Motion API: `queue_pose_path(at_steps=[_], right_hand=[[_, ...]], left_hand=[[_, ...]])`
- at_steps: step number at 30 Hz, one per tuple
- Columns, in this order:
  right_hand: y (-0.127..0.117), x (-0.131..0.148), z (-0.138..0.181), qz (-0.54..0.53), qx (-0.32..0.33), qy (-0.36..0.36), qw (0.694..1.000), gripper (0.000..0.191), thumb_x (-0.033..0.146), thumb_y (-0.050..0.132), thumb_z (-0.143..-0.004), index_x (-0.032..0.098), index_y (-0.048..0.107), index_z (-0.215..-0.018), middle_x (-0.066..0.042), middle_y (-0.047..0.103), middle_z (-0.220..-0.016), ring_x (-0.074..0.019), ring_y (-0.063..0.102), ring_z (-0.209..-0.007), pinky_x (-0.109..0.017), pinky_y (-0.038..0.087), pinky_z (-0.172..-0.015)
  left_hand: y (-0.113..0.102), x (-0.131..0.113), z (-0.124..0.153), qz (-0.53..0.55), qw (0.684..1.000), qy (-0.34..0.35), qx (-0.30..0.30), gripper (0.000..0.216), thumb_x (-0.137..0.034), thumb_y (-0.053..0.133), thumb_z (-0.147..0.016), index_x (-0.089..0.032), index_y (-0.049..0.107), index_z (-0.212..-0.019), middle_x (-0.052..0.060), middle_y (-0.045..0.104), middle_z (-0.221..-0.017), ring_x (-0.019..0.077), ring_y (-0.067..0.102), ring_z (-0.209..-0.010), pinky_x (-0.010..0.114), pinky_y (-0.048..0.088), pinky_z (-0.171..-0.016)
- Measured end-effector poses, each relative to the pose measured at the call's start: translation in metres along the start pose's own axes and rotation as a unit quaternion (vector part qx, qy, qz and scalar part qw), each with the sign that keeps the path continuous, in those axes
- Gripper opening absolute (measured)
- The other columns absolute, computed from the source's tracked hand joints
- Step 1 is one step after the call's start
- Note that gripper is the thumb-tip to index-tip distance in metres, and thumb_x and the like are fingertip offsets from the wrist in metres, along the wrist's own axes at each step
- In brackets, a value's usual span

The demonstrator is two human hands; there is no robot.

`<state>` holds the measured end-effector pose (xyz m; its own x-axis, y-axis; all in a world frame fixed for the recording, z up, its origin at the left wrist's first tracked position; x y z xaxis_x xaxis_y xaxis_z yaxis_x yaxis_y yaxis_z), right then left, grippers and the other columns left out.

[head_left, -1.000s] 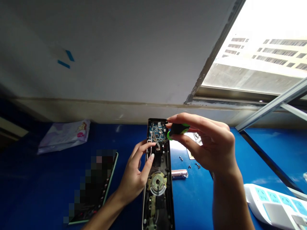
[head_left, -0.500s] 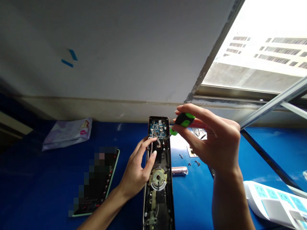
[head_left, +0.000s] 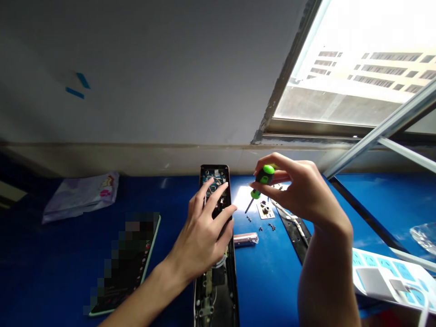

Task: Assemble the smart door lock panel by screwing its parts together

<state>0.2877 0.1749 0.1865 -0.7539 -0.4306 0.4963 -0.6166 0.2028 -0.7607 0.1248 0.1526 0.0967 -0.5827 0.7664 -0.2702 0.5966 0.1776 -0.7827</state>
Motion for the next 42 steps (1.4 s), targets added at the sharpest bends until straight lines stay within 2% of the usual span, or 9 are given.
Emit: queue_pose_path(at_steps=[4, 10, 14, 26, 30, 35, 39, 42], right_hand=[[0.016, -0.019, -0.004, -0.018, 0.05, 0.056, 0.997, 0.019, 0.022, 0.082, -0.088, 0.021, 0.068, -0.101, -0.001, 0.076, -0.084, -0.0166, 0.078, -0.073, -0.024, 0.061, -0.063], [0.029, -0.032, -0.009, -0.035, 0.07, 0.089, 0.993, 0.016, 0.025, 0.078, -0.088, 0.021, 0.067, -0.099, 0.0, 0.071, -0.08, -0.0165, 0.073, -0.069, -0.025, 0.055, -0.059], [0.034, -0.034, -0.011, -0.033, 0.081, 0.09, 0.992, 0.016, 0.029, 0.076, -0.09, 0.021, 0.067, -0.101, -0.002, 0.072, -0.082, -0.0175, 0.073, -0.071, -0.028, 0.058, -0.063], [0.032, -0.036, -0.013, -0.023, 0.061, 0.081, 0.995, 0.02, 0.025, 0.081, -0.087, 0.021, 0.068, -0.102, -0.001, 0.074, -0.082, -0.0166, 0.075, -0.072, -0.03, 0.064, -0.071], [0.015, -0.018, -0.012, -0.019, -0.01, 0.024, 0.999, 0.02, 0.027, 0.079, -0.088, 0.02, 0.069, -0.104, 0.0, 0.076, -0.085, -0.016, 0.077, -0.074, -0.03, 0.066, -0.073], [-0.019, 0.01, -0.001, -0.059, -0.158, -0.051, 0.984, 0.023, 0.024, 0.079, -0.089, 0.024, 0.069, -0.109, 0.0, 0.078, -0.096, -0.0173, 0.079, -0.084, -0.033, 0.07, -0.076], [-0.036, 0.024, 0.009, -0.122, -0.256, -0.06, 0.957, 0.025, 0.02, 0.081, -0.089, 0.028, 0.069, -0.109, 0.003, 0.072, -0.089, -0.0157, 0.076, -0.075, -0.031, 0.068, -0.064], [-0.039, 0.034, 0.012, -0.152, -0.295, -0.068, 0.941, 0.02, 0.022, 0.081, -0.091, 0.028, 0.069, -0.106, 0.003, 0.068, -0.084, -0.0158, 0.076, -0.074, -0.031, 0.068, -0.063]], left_hand=[[0.008, -0.003, -0.003, -0.019, 1.0, 0.017, 0.015, 0.025, -0.02, 0.059, -0.101, -0.017, 0.076, -0.12, 0.022, 0.049, -0.161, 0.0502, 0.031, -0.156, 0.073, 0.048, -0.113], [0.009, -0.002, -0.003, -0.021, 1.0, 0.011, 0.007, 0.026, -0.019, 0.061, -0.1, -0.017, 0.078, -0.119, 0.021, 0.051, -0.159, 0.0509, 0.033, -0.155, 0.073, 0.047, -0.114], [0.009, -0.002, -0.002, -0.021, 1.0, 0.01, 0.012, 0.025, -0.018, 0.061, -0.1, -0.016, 0.078, -0.118, 0.021, 0.053, -0.158, 0.0504, 0.034, -0.154, 0.072, 0.047, -0.113], [0.005, 0.0, 0.001, 0.014, 1.0, 0.012, -0.014, 0.023, -0.017, 0.062, -0.1, -0.02, 0.076, -0.118, 0.018, 0.057, -0.155, 0.0444, 0.037, -0.155, 0.068, 0.047, -0.115], [-0.002, 0.009, 0.005, 0.063, 0.997, 0.006, -0.054, 0.024, -0.017, 0.064, -0.099, -0.022, 0.074, -0.121, 0.015, 0.061, -0.149, 0.0404, 0.041, -0.152, 0.065, 0.048, -0.117], [-0.017, 0.027, 0.018, 0.127, 0.984, 0.003, -0.123, 0.027, -0.015, 0.069, -0.096, -0.026, 0.07, -0.12, 0.01, 0.069, -0.134, 0.0334, 0.055, -0.14, 0.058, 0.05, -0.116], [-0.022, 0.041, 0.032, 0.163, 0.978, -0.014, -0.128, 0.032, -0.023, 0.076, -0.093, -0.026, 0.069, -0.124, 0.008, 0.074, -0.121, 0.0325, 0.058, -0.134, 0.056, 0.05, -0.115], [-0.023, 0.048, 0.04, 0.184, 0.975, -0.023, -0.122, 0.036, -0.034, 0.08, -0.092, -0.027, 0.071, -0.126, 0.008, 0.077, -0.117, 0.0344, 0.059, -0.133, 0.058, 0.048, -0.116]])
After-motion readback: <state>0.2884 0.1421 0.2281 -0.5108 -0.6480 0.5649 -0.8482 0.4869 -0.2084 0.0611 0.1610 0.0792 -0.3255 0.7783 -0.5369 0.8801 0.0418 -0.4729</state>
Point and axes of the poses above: each hand's wrist, its own z-axis away from the middle knuckle, its own y-axis out of the palm, x = y × z, the point moved 9 cm from there along -z, towards the middle knuckle
